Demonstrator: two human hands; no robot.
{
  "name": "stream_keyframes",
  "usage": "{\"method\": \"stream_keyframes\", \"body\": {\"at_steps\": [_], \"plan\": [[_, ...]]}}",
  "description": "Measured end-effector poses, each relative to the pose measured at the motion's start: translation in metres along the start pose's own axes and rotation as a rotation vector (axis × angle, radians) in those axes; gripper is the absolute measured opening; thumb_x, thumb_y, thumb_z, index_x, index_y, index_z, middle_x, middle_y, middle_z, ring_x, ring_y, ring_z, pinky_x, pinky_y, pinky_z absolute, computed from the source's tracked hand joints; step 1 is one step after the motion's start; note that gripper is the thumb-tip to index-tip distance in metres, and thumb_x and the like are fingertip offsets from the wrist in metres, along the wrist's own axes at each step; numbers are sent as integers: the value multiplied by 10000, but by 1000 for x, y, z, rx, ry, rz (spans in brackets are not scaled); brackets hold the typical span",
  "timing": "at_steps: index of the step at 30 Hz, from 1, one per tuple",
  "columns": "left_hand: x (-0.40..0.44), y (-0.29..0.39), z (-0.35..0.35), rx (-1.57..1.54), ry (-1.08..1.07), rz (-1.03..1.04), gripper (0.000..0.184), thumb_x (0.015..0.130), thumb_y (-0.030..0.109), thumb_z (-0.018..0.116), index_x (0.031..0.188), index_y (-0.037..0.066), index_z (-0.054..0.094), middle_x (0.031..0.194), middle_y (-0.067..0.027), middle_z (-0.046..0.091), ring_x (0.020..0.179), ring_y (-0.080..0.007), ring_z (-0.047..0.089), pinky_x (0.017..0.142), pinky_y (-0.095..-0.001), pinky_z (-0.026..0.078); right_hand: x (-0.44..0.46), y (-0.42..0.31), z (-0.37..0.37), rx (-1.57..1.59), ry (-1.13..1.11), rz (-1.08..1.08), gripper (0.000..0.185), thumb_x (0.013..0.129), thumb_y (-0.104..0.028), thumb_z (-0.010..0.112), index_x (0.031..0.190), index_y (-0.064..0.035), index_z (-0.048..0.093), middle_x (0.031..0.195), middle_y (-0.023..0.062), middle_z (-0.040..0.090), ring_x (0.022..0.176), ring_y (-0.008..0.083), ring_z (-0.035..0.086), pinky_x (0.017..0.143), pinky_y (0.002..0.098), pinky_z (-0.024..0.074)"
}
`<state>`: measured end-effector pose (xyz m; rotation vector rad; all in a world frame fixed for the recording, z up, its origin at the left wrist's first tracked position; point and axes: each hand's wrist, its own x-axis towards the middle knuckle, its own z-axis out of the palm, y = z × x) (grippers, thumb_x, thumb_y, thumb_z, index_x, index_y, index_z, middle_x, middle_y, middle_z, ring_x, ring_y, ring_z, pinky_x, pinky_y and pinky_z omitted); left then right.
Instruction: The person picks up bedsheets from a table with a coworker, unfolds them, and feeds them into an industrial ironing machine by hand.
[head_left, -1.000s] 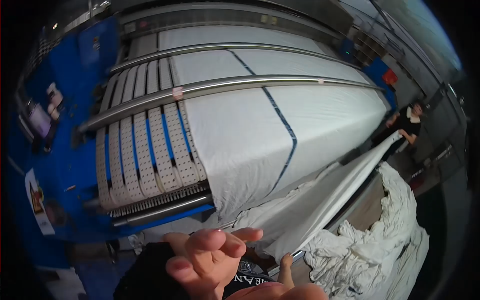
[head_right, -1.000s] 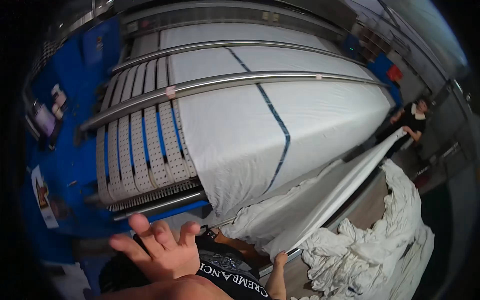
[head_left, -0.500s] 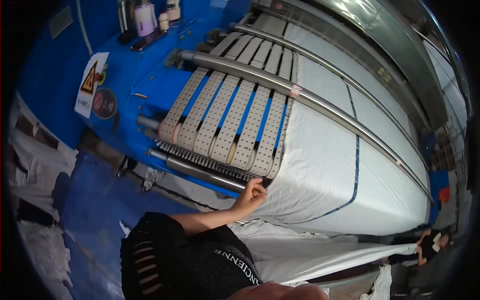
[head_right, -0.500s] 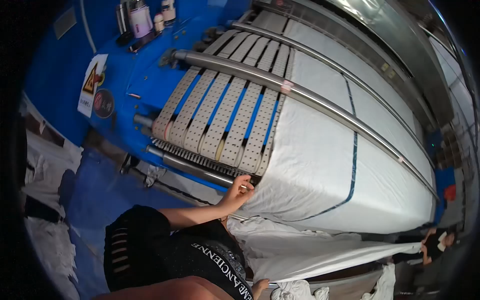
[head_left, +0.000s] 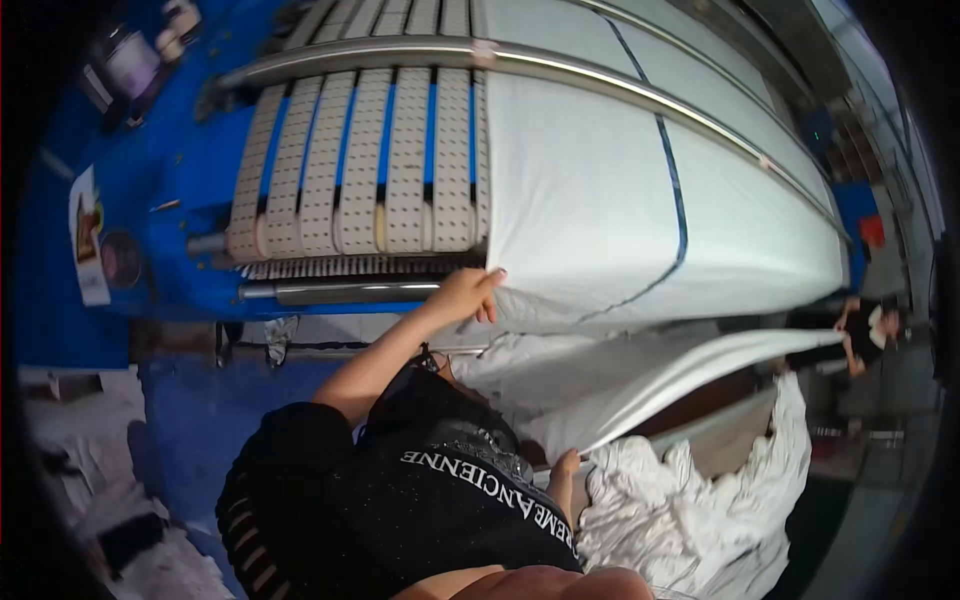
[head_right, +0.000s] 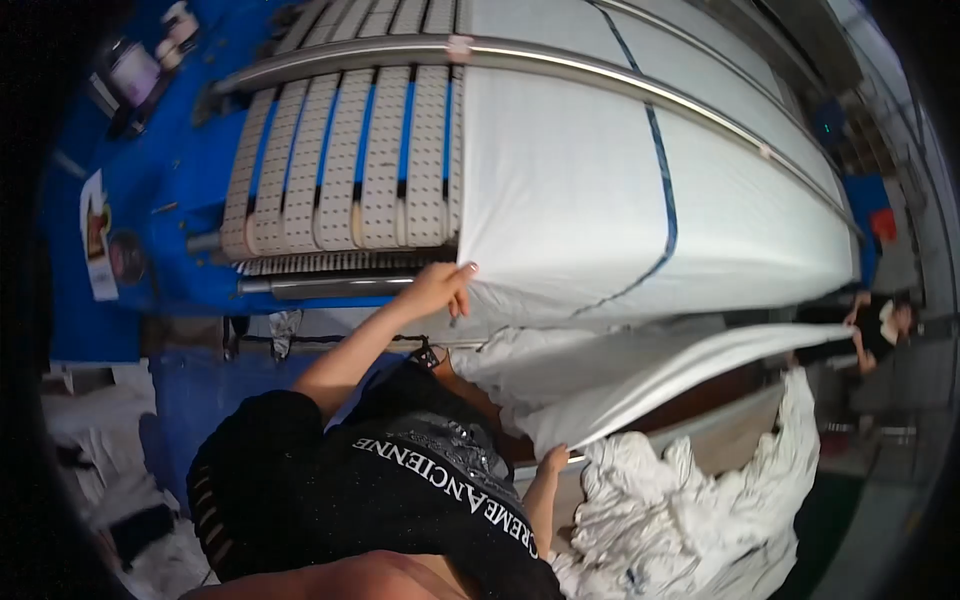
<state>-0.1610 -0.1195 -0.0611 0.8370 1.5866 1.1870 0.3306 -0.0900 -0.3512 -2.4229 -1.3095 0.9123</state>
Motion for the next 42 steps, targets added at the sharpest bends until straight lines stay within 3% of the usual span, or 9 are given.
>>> {"method": "stream_keyframes", "body": {"at_steps": [14, 18, 21, 27, 29, 31, 34, 35, 42], "plan": [[45, -91, 23, 206, 1, -53, 594, 913, 451, 382, 656, -30, 616, 540, -108, 605, 411, -161, 532, 456, -260, 434, -64, -61, -57, -542, 1, -271, 424, 897, -285, 369, 967, 101, 530, 885, 316, 568, 864, 458, 543, 762, 504, 428], [50, -73, 29, 91, 87, -86, 446, 910, 370, 430, 926, -57, 559, 670, -123, 640, 442, -177, 552, 476, -277, 446, -55, -70, -61, -180, 253, -58, 373, 877, -275, 426, 918, 73, 554, 758, 254, 584, 751, 403, 577, 674, 474, 436], [9, -42, 59, 564, 184, 238, 718, 789, 157, 592, 1344, -20, 172, 1114, -193, 552, 719, -245, 630, 651, -360, 490, -51, -84, -62, 370, 349, -16, 329, 859, -277, 512, 868, 46, 574, 610, 85, 555, 580, 199, 553, 548, 357, 420], [8, -4, 187, 702, -410, 899, 670, 706, 146, 649, 1267, 10, 309, 1135, -185, 515, 910, -307, 585, 794, -382, 469, -154, -250, -96, 1125, -115, -93, 216, 884, -278, 537, 903, -63, 545, 682, -43, 479, 554, 48, 401, 468, 215, 320], [21, 37, 205, 772, -853, 465, 239, 694, 175, 635, 877, 36, 568, 844, -154, 598, 869, -318, 583, 797, -371, 460, -205, -287, -125, 1084, -224, -191, 261, 922, -265, 467, 1046, -36, 471, 779, -3, 502, 660, 55, 451, 565, 197, 370], [47, 36, 206, -345, -754, -313, 134, 722, 174, 586, 725, 41, 570, 751, -141, 611, 823, -308, 600, 778, -352, 460, -236, -294, -140, 1111, -317, -476, 277, 942, -231, 407, 1130, -28, 404, 888, 35, 505, 770, 83, 468, 666, 211, 390], [52, 43, 200, -210, -462, 386, 195, 808, 79, 505, 942, -18, 609, 885, -86, 653, 784, -182, 620, 734, -312, 473, -217, -281, -125, 516, 362, -815, 477, 873, -210, 502, 1257, -3, 309, 1126, 145, 456, 1020, 209, 455, 848, 311, 382], [55, 54, 201, -245, -444, 228, 205, 806, 62, 512, 966, -21, 609, 875, -88, 654, 782, -179, 617, 729, -312, 476, -206, -277, -115, 603, 287, -669, 627, 821, -204, 574, 1311, 13, 249, 1279, 175, 357, 1204, 234, 338, 1002, 331, 260], [-12, 128, 197, 129, -727, 881, 115, 730, 68, 574, 808, -14, 597, 771, -197, 605, 731, -343, 602, 637, -334, 466, -144, -237, -71, 903, 192, -475, 271, 862, -170, 452, 1044, 12, 539, 951, 114, 597, 855, 258, 575, 736, 321, 463]]}}
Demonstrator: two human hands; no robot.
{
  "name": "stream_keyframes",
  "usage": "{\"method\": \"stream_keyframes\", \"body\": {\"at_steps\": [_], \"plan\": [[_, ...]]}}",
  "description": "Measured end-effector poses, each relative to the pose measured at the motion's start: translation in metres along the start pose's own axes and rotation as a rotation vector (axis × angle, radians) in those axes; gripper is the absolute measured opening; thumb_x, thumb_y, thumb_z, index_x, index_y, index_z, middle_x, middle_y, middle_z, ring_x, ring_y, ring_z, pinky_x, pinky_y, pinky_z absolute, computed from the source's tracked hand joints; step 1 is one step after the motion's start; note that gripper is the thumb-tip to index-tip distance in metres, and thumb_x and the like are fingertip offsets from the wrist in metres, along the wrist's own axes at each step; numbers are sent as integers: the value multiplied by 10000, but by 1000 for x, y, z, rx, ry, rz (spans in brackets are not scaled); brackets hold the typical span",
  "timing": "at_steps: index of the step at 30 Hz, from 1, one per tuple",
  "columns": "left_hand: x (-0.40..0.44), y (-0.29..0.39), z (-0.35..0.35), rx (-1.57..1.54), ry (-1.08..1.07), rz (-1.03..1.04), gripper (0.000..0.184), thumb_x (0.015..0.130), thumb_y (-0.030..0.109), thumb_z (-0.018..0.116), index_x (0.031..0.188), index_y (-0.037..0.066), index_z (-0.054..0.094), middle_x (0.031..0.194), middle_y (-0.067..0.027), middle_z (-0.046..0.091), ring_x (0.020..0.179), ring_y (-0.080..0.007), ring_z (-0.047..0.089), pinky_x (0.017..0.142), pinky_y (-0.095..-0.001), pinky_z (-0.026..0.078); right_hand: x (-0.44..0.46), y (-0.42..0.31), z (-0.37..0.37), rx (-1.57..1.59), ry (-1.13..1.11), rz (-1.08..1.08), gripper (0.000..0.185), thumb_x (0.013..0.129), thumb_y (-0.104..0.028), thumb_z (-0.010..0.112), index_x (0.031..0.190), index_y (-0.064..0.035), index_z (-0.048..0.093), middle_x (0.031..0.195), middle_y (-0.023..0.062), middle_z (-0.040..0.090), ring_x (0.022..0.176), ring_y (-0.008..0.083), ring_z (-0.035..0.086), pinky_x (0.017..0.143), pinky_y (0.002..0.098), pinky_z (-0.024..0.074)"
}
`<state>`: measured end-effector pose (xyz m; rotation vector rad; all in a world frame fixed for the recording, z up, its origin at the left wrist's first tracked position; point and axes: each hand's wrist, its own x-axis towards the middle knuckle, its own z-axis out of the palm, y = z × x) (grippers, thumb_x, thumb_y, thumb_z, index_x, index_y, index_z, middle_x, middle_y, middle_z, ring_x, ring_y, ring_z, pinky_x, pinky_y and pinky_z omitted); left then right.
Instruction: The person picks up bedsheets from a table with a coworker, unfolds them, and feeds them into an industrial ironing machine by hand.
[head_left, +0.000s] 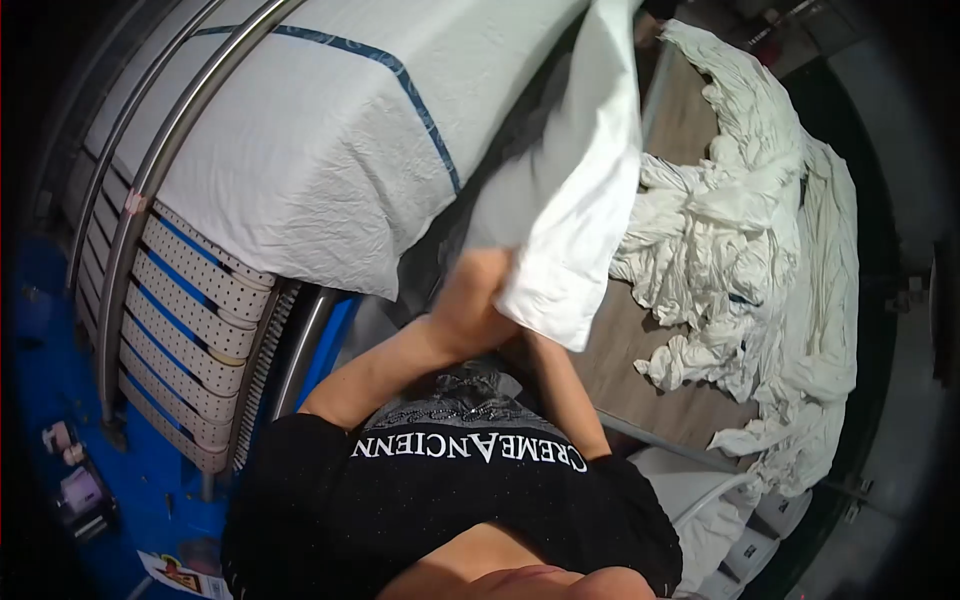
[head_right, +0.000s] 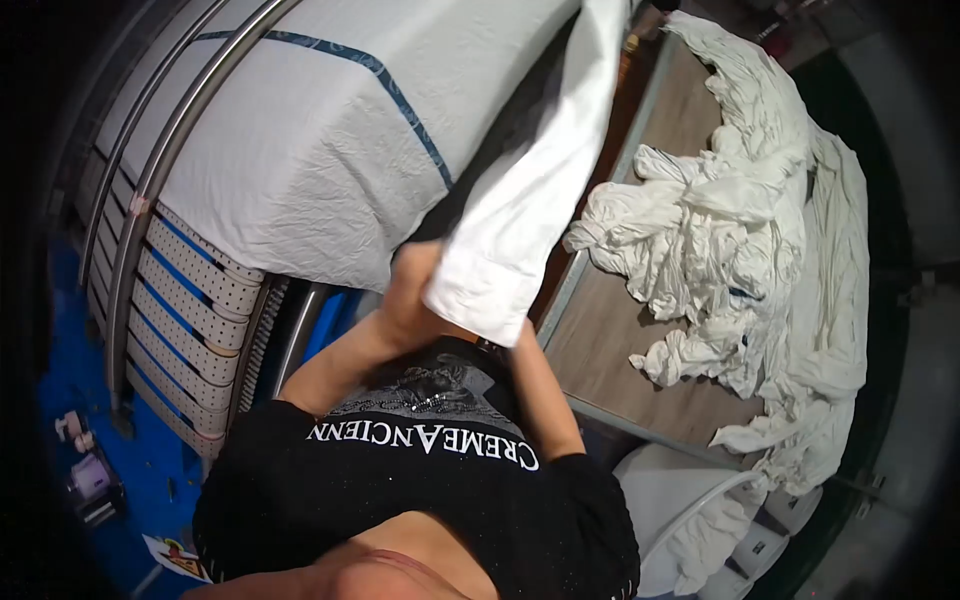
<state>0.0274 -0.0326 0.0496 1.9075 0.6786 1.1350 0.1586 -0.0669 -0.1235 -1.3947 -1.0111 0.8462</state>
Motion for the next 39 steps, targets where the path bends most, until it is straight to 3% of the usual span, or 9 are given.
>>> {"method": "stream_keyframes", "body": {"at_steps": [3, 5, 6, 12, 16, 19, 24, 33, 39], "plan": [[4, -59, -19, -340, 611, -284, 324, 844, 282, 531, 784, -36, 559, 619, -153, 526, 588, -203, 536, 554, -320, 399, -12, -5, -62, -489, -115, -9, 202, 823, -109, 449, 936, -19, 591, 862, 214, 603, 825, 364, 583, 700, 392, 453], [-50, -125, -45, -376, 525, -765, 227, 888, 197, 519, 977, -7, 564, 859, -59, 605, 758, -97, 553, 669, -255, 448, -34, 20, -101, -662, -167, 21, 250, 801, -55, 427, 993, 27, 564, 940, 223, 599, 949, 320, 570, 798, 370, 421], [-76, -137, -55, 56, 274, -766, 249, 914, 206, 486, 1064, 11, 524, 864, -56, 603, 765, -102, 562, 659, -236, 453, -46, 56, -124, -726, -247, -71, 254, 815, -71, 425, 1011, 31, 550, 981, 227, 587, 981, 322, 552, 817, 376, 409], [-181, -115, -60, 434, 1218, -595, 455, 867, 214, 579, 1220, 51, 342, 962, -69, 507, 738, -129, 520, 623, -232, 432, -70, 64, -118, -645, -105, 81, 376, 883, -236, 418, 1130, 41, 477, 1079, 202, 526, 999, 314, 502, 868, 354, 372], [-165, -120, -78, -85, 1534, -576, 374, 860, 255, 591, 1086, 41, 385, 899, -58, 486, 679, -142, 555, 526, -239, 417, -24, 68, -72, -330, -141, 64, 398, 890, -242, 422, 1162, 45, 464, 1118, 166, 523, 1023, 258, 497, 873, 332, 374], [-163, -127, -102, -50, 1176, -914, 391, 859, 355, 573, 716, -1, 497, 584, -38, 501, 428, -141, 515, 460, -267, 394, -3, 41, -55, -142, -45, 138, 414, 896, -248, 441, 1187, 47, 447, 1119, 150, 540, 1011, 229, 516, 861, 327, 389], [-189, -73, -129, 573, 783, -945, 438, 868, 381, 546, 771, -43, 598, 523, -62, 529, 487, -114, 472, 494, -274, 360, -5, 44, -66, -20, 10, 261, 436, 908, -320, 444, 1151, 39, 491, 1079, 96, 558, 966, 173, 512, 830, 287, 394], [-189, -184, -61, 131, 1295, -765, 497, 868, 405, 534, 779, -82, 577, 689, -93, 613, 631, -157, 526, 606, -306, 415, -21, 91, -122, -145, 137, 305, 345, 900, -357, 458, 960, -32, 558, 650, -35, 487, 485, 56, 386, 411, 229, 261], [-247, -238, 2, 531, 456, -1246, 499, 780, 483, 563, 743, -6, 657, 686, -166, 635, 686, -292, 628, 627, -399, 460, -23, 74, -101, -162, 155, 292, 315, 904, -359, 456, 906, -60, 553, 597, -56, 432, 458, 45, 346, 398, 224, 232]]}}
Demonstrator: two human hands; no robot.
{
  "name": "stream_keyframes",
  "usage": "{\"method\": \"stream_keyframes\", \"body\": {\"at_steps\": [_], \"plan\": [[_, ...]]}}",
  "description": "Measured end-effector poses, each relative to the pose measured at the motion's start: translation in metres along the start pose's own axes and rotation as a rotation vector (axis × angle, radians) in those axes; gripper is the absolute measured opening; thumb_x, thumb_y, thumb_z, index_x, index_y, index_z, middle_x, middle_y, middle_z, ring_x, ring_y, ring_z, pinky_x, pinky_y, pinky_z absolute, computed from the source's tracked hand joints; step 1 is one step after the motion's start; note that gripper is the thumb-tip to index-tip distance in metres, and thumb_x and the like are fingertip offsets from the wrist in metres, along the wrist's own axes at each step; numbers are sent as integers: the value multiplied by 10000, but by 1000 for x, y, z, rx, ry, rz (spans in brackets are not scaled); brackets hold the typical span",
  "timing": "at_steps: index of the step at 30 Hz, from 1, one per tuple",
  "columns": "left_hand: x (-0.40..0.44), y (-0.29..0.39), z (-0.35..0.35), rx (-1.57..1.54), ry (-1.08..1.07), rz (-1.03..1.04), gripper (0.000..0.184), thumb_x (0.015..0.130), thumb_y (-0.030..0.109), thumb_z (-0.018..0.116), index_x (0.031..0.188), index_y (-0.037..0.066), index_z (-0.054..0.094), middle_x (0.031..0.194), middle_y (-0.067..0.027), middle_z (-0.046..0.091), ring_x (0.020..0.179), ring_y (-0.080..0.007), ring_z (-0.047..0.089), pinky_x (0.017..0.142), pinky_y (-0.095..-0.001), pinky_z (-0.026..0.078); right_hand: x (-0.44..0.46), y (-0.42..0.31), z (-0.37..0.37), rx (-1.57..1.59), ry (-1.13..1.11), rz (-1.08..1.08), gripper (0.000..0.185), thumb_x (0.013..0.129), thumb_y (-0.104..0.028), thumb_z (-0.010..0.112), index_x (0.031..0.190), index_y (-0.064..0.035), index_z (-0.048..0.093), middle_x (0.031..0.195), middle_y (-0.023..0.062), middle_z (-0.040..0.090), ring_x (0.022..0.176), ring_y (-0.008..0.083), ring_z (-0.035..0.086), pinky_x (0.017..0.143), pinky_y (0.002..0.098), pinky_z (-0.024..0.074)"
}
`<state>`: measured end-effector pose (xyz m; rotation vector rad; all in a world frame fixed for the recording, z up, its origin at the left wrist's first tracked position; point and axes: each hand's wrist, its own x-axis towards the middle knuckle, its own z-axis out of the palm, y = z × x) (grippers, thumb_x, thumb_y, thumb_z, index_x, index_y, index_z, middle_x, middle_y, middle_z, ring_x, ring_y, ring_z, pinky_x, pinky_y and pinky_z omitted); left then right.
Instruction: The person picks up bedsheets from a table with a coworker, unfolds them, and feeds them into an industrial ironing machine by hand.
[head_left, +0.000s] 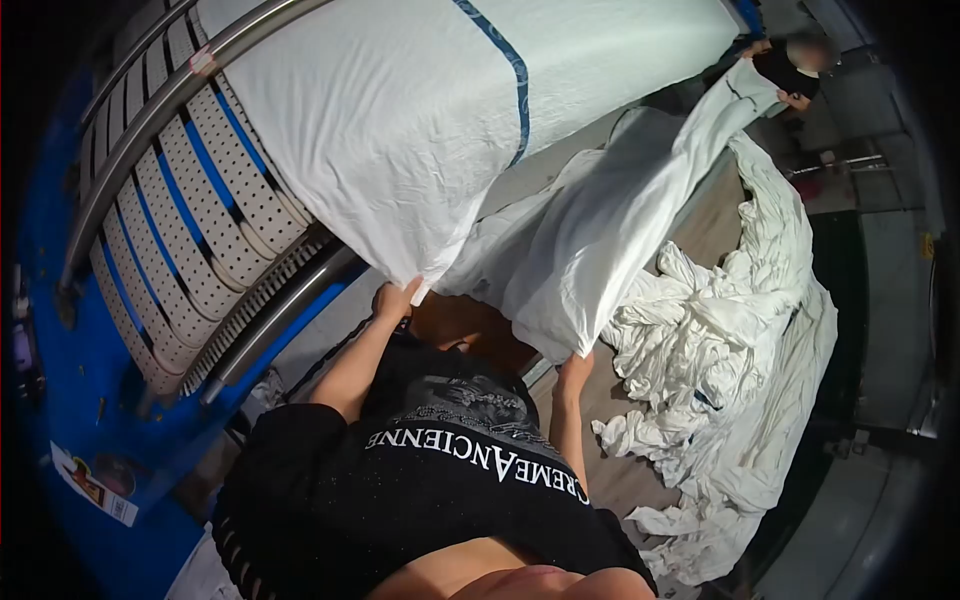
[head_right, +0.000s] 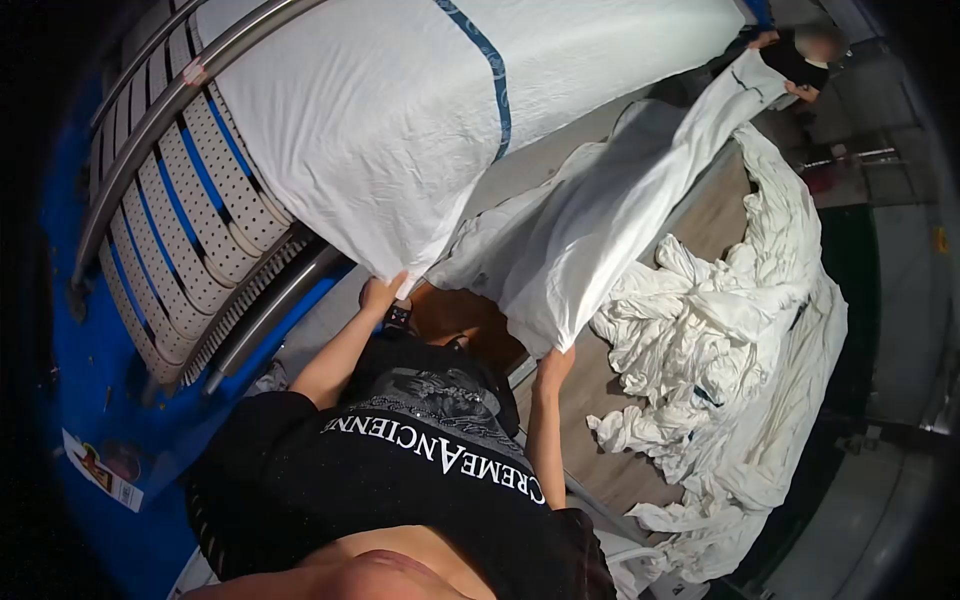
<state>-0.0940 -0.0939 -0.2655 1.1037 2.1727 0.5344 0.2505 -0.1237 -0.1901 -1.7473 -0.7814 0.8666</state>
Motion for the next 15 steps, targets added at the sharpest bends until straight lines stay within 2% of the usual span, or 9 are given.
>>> {"method": "stream_keyframes", "body": {"at_steps": [1, 3, 6, 8, 9, 10, 12, 14, 15], "plan": [[-6, -9, 1, -1, -8, 8, 499, 780, 483, 563, 743, -6, 657, 686, -166, 635, 686, -292, 628, 627, -399, 460, -3, -15, 3, 44, -6, 65, 311, 903, -359, 456, 900, -64, 552, 594, -54, 432, 454, 48, 346, 399, 226, 230], [-10, -26, 1, -276, -269, 8, 476, 789, 491, 541, 684, 44, 665, 635, -141, 625, 644, -297, 615, 601, -390, 454, 2, -41, 5, 89, -2, 127, 307, 902, -359, 455, 895, -68, 552, 591, -52, 432, 449, 51, 346, 399, 227, 229], [-5, -37, -7, -102, -159, -54, 448, 809, 442, 535, 610, 55, 641, 595, -124, 612, 570, -274, 598, 572, -379, 443, 30, -54, -14, 205, 1, 226, 275, 871, -371, 489, 859, -101, 538, 585, -47, 438, 455, 59, 363, 404, 235, 241], [2, -35, -20, -144, -174, 0, 443, 819, 426, 523, 598, 60, 640, 592, -124, 611, 572, -260, 600, 564, -376, 438, 40, -61, -19, 157, -4, 214, 267, 869, -365, 491, 858, -103, 538, 588, -47, 440, 453, 60, 360, 406, 237, 244], [12, -50, -17, -69, -349, 52, 406, 827, 389, 529, 626, 56, 645, 592, -121, 611, 581, -250, 605, 564, -371, 440, 43, -67, -21, 111, -31, 198, 258, 867, -360, 494, 858, -106, 538, 590, -48, 441, 451, 61, 358, 408, 239, 246], [9, -63, -5, -72, -360, 70, 406, 827, 389, 529, 626, 56, 645, 592, -121, 611, 581, -250, 605, 564, -371, 440, 36, -68, -25, 44, -30, 201, 279, 876, -340, 484, 943, -81, 563, 665, -30, 501, 505, 75, 399, 450, 239, 278], [-5, -83, 13, 22, -850, -136, 360, 820, 363, 561, 752, 19, 643, 754, -157, 639, 713, -247, 630, 601, -366, 453, -8, -112, -14, 77, -87, 112, 332, 890, -352, 481, 987, -45, 564, 693, -40, 503, 550, 44, 372, 453, 209, 247], [-14, -8, 5, 80, -827, 216, 437, 828, 435, 540, 891, 14, 640, 847, -182, 638, 820, -266, 621, 682, -371, 462, -28, -137, -25, 296, -245, 69, 361, 901, -277, 456, 1142, -14, 506, 907, 31, 576, 715, 98, 517, 581, 234, 404], [-20, 48, -7, -29, -709, 314, 490, 833, 471, 520, 982, 15, 614, 867, -180, 639, 844, -266, 616, 729, -378, 457, -41, -158, -29, 349, -306, 9, 366, 899, -238, 452, 1182, -8, 474, 991, 65, 583, 798, 135, 567, 656, 262, 465]]}}
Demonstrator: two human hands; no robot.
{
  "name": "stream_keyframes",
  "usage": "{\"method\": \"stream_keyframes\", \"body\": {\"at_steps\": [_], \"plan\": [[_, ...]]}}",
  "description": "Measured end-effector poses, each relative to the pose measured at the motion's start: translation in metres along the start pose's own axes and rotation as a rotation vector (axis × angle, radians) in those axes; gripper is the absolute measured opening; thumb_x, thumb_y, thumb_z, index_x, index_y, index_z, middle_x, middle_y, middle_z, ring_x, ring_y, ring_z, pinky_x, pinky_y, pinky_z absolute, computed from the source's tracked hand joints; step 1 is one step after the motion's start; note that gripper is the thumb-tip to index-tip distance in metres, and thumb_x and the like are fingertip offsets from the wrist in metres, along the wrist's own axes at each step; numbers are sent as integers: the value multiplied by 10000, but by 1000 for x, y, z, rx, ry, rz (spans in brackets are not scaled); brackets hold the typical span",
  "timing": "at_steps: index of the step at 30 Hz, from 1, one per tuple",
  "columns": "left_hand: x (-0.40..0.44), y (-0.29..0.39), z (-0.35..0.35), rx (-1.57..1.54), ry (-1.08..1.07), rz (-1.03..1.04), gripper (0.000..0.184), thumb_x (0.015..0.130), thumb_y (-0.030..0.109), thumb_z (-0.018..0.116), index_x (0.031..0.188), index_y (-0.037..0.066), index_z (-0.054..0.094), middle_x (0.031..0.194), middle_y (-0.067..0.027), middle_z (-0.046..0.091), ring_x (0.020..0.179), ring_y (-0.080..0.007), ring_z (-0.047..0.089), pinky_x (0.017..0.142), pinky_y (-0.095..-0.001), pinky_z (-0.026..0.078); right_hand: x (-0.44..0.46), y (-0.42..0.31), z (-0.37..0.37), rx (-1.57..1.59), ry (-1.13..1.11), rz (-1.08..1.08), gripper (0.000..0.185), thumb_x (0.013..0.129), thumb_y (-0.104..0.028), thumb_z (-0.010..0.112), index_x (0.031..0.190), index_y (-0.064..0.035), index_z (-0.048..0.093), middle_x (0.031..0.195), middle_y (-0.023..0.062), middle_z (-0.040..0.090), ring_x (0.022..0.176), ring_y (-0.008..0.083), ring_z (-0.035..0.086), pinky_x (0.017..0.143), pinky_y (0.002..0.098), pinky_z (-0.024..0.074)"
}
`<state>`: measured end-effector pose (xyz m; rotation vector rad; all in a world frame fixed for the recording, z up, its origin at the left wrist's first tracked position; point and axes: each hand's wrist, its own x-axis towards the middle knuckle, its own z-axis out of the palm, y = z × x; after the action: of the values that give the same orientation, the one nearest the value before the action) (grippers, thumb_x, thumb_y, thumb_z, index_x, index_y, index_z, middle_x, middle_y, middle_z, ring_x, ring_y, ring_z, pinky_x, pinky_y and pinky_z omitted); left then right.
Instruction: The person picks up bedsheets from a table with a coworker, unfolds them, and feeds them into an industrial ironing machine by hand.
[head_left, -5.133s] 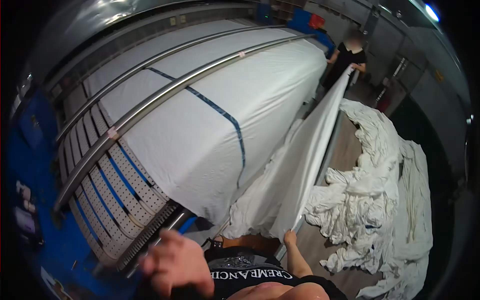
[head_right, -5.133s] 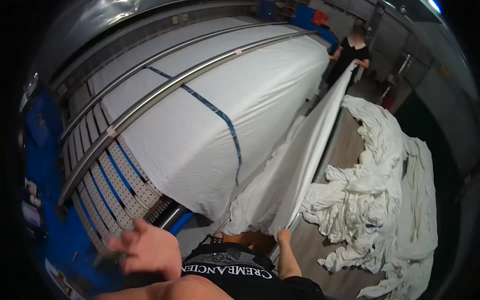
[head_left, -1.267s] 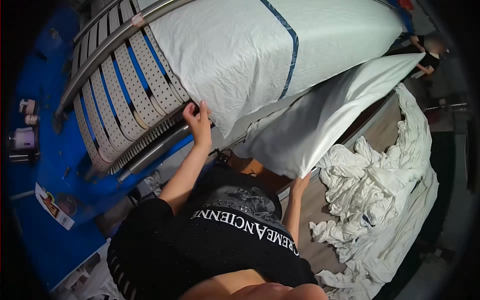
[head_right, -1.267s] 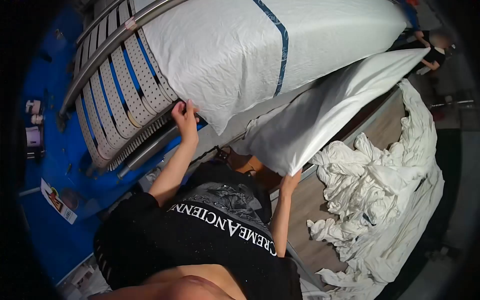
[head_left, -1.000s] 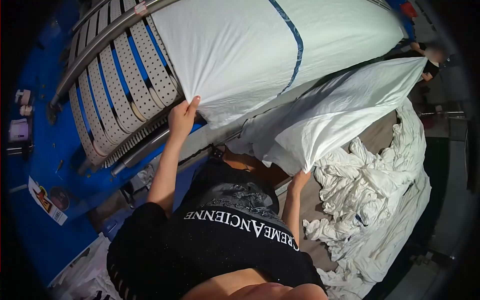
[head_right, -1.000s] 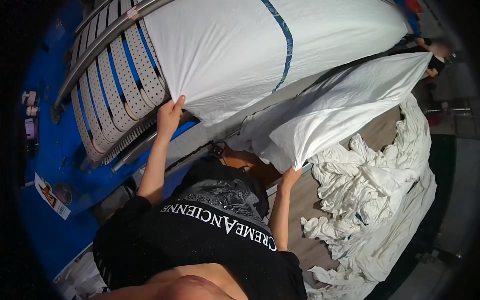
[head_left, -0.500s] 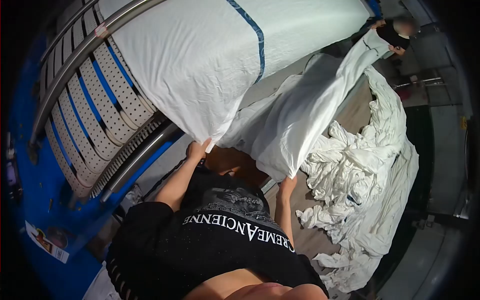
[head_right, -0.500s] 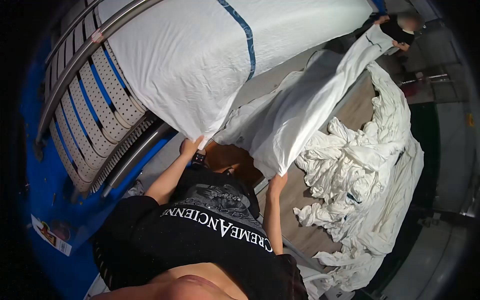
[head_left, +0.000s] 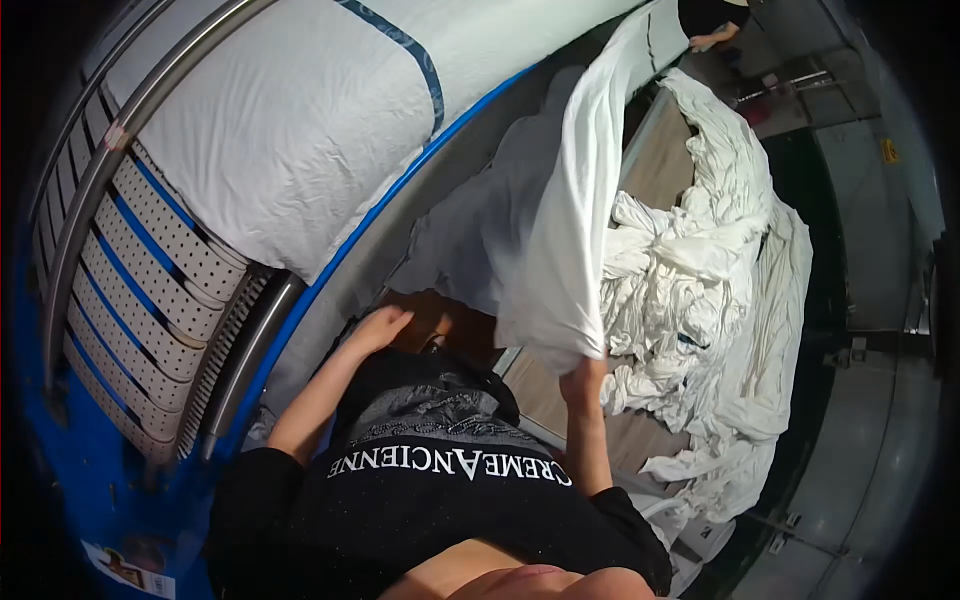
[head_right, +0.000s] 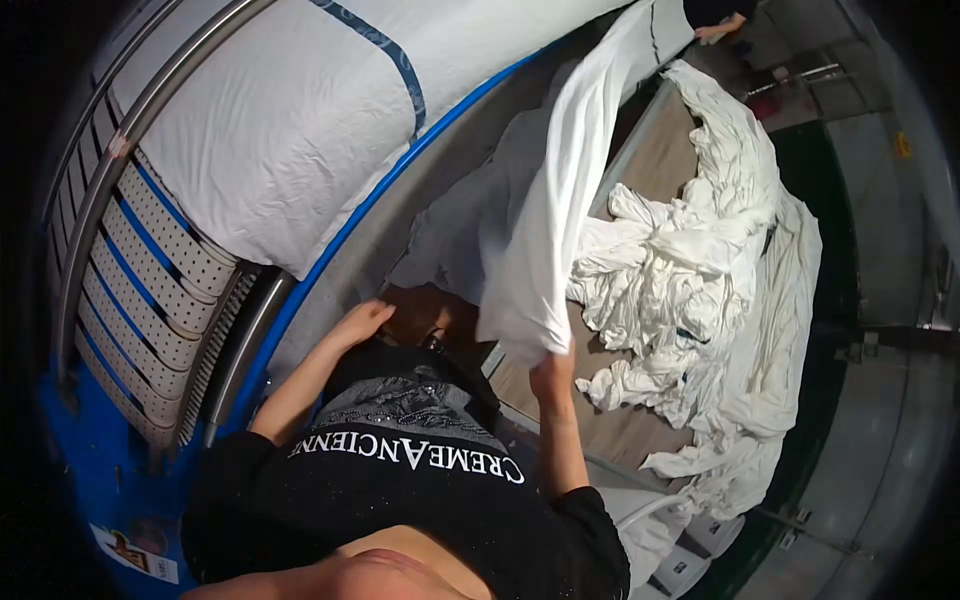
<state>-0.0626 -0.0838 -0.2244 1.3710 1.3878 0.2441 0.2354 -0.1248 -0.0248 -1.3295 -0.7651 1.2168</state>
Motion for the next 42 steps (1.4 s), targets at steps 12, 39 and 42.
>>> {"method": "stream_keyframes", "body": {"at_steps": [12, 39, 42], "plan": [[-13, 178, -6, -1460, -517, -47, 419, 867, 325, 539, 1115, -12, 504, 952, -105, 620, 794, -195, 612, 635, -332, 509, -34, -16, -39, 466, 22, -154, 653, 853, -470, 360, 1337, -34, 303, 1333, 160, 377, 1191, 336, 406, 985, 483, 345], [-27, 204, -47, -115, 675, 595, 279, 892, 187, 509, 759, -42, 597, 620, -52, 568, 593, -71, 445, 524, -254, 372, -20, 135, -94, -964, 138, -252, 313, 653, 5, 563, 954, 5, 477, 942, 202, 492, 934, 381, 471, 804, 421, 403], [-1, 233, -116, -186, 769, 505, 312, 908, 192, 478, 728, -50, 559, 572, -35, 486, 580, -89, 386, 522, -271, 344, 20, 136, -36, -849, -27, -323, 494, 653, -70, 642, 1090, 9, 427, 1005, 224, 477, 967, 381, 474, 844, 402, 405]]}}
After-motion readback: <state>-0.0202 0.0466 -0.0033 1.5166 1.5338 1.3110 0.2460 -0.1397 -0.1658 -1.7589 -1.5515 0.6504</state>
